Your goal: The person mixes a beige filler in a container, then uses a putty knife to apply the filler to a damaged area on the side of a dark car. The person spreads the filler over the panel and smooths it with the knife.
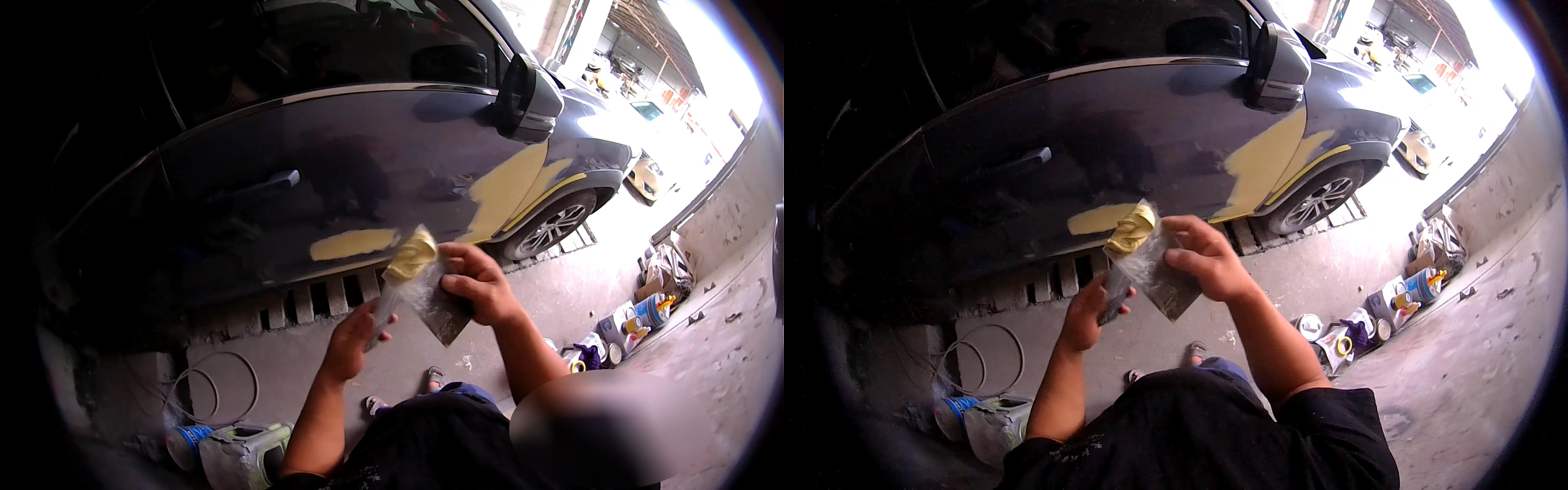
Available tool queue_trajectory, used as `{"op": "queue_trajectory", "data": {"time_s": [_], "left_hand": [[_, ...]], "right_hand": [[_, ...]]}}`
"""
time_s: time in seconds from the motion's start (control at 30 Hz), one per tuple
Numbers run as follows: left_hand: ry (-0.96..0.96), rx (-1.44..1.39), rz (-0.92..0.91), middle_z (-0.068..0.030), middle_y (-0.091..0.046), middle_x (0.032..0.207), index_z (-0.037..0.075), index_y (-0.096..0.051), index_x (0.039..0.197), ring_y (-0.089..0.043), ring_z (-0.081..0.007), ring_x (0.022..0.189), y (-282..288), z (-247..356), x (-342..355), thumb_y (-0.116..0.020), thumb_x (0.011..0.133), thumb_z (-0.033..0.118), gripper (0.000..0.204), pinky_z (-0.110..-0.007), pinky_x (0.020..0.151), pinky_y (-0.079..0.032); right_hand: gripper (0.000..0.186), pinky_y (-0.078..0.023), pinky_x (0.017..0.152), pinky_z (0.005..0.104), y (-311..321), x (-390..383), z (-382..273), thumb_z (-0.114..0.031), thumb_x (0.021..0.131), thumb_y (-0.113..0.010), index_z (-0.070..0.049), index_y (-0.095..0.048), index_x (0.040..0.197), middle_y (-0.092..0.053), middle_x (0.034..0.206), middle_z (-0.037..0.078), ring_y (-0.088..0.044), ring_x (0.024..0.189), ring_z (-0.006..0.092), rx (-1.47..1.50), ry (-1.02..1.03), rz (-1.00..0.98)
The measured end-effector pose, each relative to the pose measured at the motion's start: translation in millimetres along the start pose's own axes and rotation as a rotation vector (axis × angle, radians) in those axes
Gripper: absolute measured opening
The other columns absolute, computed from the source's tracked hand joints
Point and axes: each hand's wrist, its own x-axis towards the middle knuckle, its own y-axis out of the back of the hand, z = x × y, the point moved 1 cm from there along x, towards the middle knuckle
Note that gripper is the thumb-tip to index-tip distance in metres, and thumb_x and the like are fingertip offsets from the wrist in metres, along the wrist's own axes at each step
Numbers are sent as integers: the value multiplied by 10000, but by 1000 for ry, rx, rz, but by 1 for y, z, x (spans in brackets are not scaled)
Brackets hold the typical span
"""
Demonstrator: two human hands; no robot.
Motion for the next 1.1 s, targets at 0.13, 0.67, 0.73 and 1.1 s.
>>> {"op": "queue_trajectory", "data": {"time_s": [0.13,0.67,0.73,1.1], "left_hand": [[208,-805,-275,-211,-521,1270,35,-359,1394,-582,-424,1068,4,5,-12,-504,931,431,626,-519,774,-546],[-132,-485,225,-76,-507,1329,84,-383,1396,-494,-222,1218,20,-4,-13,-423,968,484,588,-377,1034,-375],[-132,-387,272,-69,-511,1312,73,-387,1390,-508,-212,1180,31,0,-16,-410,973,487,588,-375,1012,-391],[144,-763,-150,-173,-510,1302,34,-352,1402,-516,-314,1189,63,24,-8,-438,966,437,599,-506,889,-497]], "right_hand": [[328,-460,945,385,-18,4,-25,32,811,-599,-6,-608,1136,-570,1200,146,-569,1112,294,-684,486,-456],[434,-477,872,400,-81,6,67,-4,751,-608,-98,-639,1174,-611,1092,151,-576,992,333,-1301,418,-89],[422,-484,859,406,-81,0,74,-5,745,-600,-97,-650,1154,-619,1075,161,-582,977,333,-1296,384,-124],[529,-468,900,418,-75,23,20,79,676,-567,-95,-649,1169,-616,1101,140,-590,989,327,-1185,627,-201]]}}
